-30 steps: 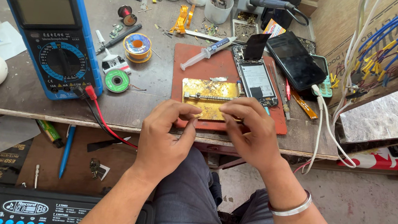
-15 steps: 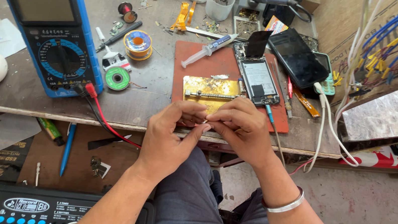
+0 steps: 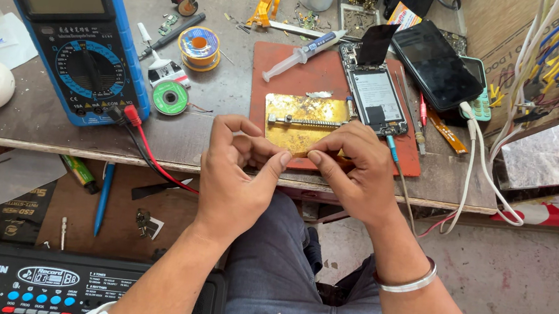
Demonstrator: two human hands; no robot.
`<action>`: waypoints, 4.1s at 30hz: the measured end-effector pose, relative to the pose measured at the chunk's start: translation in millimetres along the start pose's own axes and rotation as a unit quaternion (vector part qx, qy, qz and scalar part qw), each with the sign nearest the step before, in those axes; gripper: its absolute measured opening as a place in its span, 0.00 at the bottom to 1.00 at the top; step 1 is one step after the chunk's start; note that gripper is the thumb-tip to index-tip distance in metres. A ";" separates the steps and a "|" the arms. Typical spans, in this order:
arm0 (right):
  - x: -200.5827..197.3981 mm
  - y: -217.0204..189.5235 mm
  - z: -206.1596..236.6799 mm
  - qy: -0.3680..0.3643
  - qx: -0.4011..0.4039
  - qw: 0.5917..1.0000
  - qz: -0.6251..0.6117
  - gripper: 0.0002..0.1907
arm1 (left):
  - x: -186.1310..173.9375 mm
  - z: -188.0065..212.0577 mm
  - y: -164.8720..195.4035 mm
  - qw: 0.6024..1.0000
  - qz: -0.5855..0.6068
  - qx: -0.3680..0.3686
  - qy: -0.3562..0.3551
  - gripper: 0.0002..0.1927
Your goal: The person aligns a small orange flex cable on a metal jig on the workbench, then uses a soldering iron to solder the flex cable's contacts, steadying the part with the other hand. Afterwards they lift and reposition the flex cable on the jig and handle a disassembled phone lying beside the jig.
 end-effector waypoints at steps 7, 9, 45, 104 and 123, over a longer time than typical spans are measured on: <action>-2.0 6.9 2.1 0.001 0.012 0.999 -0.038 0.07 | -1.3 -3.1 -3.7 0.996 0.078 -0.042 -0.010 0.23; -1.5 8.8 2.7 -0.002 0.007 0.999 -0.043 0.09 | -1.6 -3.1 -2.5 0.996 0.072 -0.049 -0.012 0.24; -2.6 9.2 6.0 0.007 -0.015 0.998 -0.059 0.04 | 3.6 0.2 5.0 0.996 0.049 0.046 -0.054 0.22; -3.3 7.3 7.0 -0.009 0.008 0.994 -0.108 0.07 | 6.5 3.8 4.2 0.995 0.011 0.071 -0.065 0.31; -2.5 2.9 4.8 0.005 -0.014 0.999 -0.045 0.06 | 4.5 0.9 9.3 0.999 0.015 0.002 -0.041 0.29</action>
Point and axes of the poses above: each hand's wrist, its own z-axis away from the middle knuckle, its own x-axis out of the palm, y = z × x, the point moved 1 cm from there along -z, towards the middle knuckle, and after that the axes turned 3 degrees about y, right-handed, at the moved point
